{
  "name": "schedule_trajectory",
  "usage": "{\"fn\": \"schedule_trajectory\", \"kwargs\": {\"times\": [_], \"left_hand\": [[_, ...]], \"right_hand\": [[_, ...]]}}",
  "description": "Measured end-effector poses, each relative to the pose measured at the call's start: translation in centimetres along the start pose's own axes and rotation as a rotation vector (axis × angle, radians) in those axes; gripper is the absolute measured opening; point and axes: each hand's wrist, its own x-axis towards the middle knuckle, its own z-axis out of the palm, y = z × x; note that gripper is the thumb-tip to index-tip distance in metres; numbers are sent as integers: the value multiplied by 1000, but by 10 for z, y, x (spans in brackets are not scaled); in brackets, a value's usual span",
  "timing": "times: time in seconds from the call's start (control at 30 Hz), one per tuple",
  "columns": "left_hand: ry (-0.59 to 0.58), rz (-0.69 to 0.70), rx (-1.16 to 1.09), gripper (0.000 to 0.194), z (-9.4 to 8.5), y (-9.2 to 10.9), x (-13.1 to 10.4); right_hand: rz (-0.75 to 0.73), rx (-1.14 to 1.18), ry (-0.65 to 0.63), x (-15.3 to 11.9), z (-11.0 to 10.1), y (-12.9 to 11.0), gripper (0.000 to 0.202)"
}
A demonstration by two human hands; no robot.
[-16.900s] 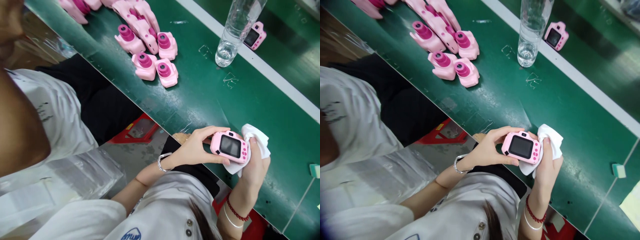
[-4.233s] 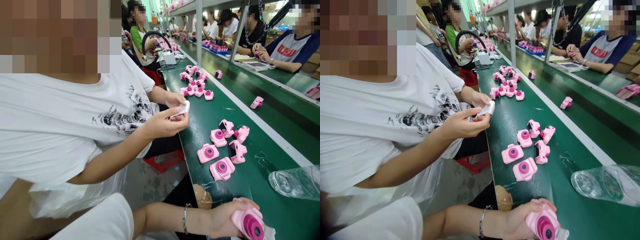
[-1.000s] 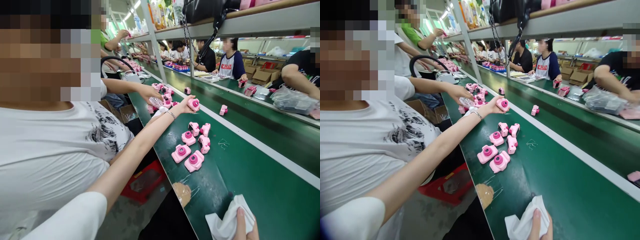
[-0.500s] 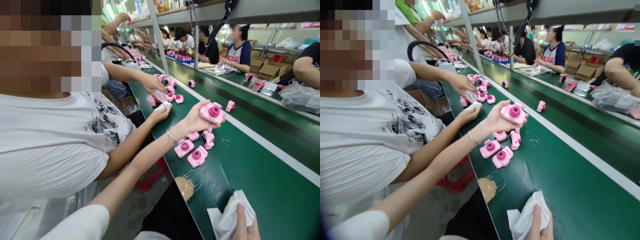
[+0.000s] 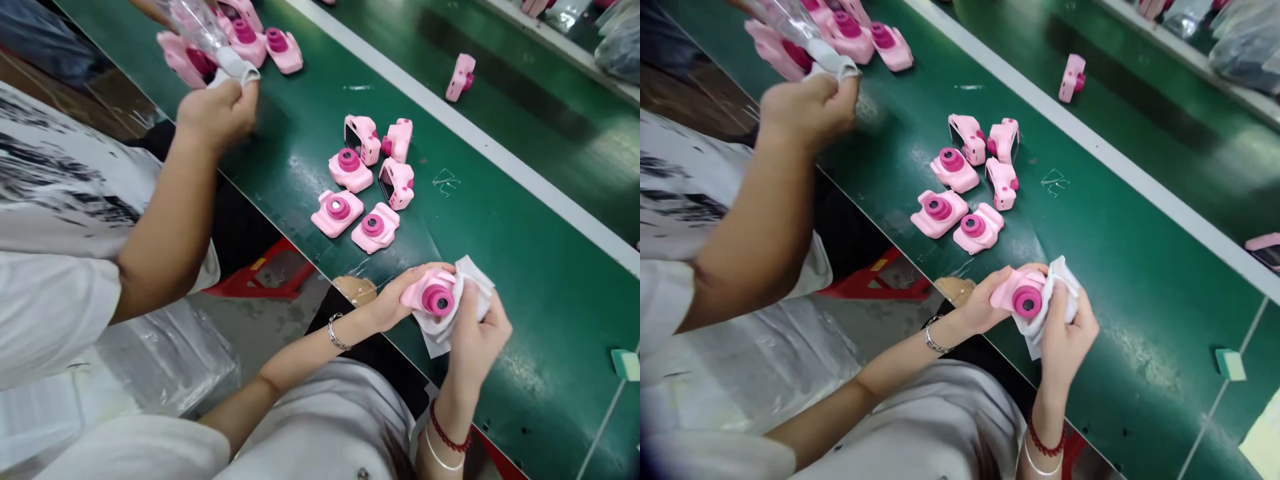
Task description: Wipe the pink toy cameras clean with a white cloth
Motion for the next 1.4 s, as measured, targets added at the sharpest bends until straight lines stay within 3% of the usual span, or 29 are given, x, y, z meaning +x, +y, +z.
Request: {"fn": "schedule_trajectory", "kwargs": {"times": [0.1,0.2,0.27,0.33,0.4,0.53,0.67,0.83,0.9,0.97,1.03,1.1,1.13,1.2,1.3,1.37,1.4], "left_hand": [[57,-46,-54,44,-2,5,3],[47,-116,-149,50,-3,8,5],[30,-109,-177,50,-3,5,5],[23,-58,-146,49,-3,-1,4],[49,25,-65,46,-3,-7,2],[139,112,75,41,-2,-11,-1],[92,49,88,41,1,-7,0],[186,-68,-105,46,6,0,7],[194,-174,-222,60,8,4,8],[168,-257,-299,72,11,9,7],[131,-315,-364,78,16,12,4],[114,-353,-420,76,22,12,1],[117,-362,-435,75,26,10,0],[132,-370,-431,72,32,5,-2],[145,-380,-374,61,36,-3,-1],[165,-359,-363,49,35,-5,-1],[180,-341,-372,45,35,-5,-1]], "right_hand": [[-201,-123,-18,-20,3,8,32],[-149,-114,-41,-41,-7,13,27],[-68,-56,40,-46,-14,10,25],[-73,19,203,-41,-16,2,24],[-230,26,249,-31,-11,-9,20],[-667,-319,-19,-11,15,-19,16],[-766,-455,55,-20,30,-7,15],[-800,-436,106,-47,16,21,15],[-709,-354,55,-53,8,29,14],[-407,-230,105,-53,2,32,19],[-52,-92,293,-50,-2,27,27],[97,-14,503,-44,-3,18,31],[61,-8,571,-41,-2,13,32],[-195,-81,583,-36,1,4,28],[-681,-289,281,-27,7,-3,8],[-815,-378,142,-19,9,-1,5],[-803,-404,145,-14,9,1,6]]}}
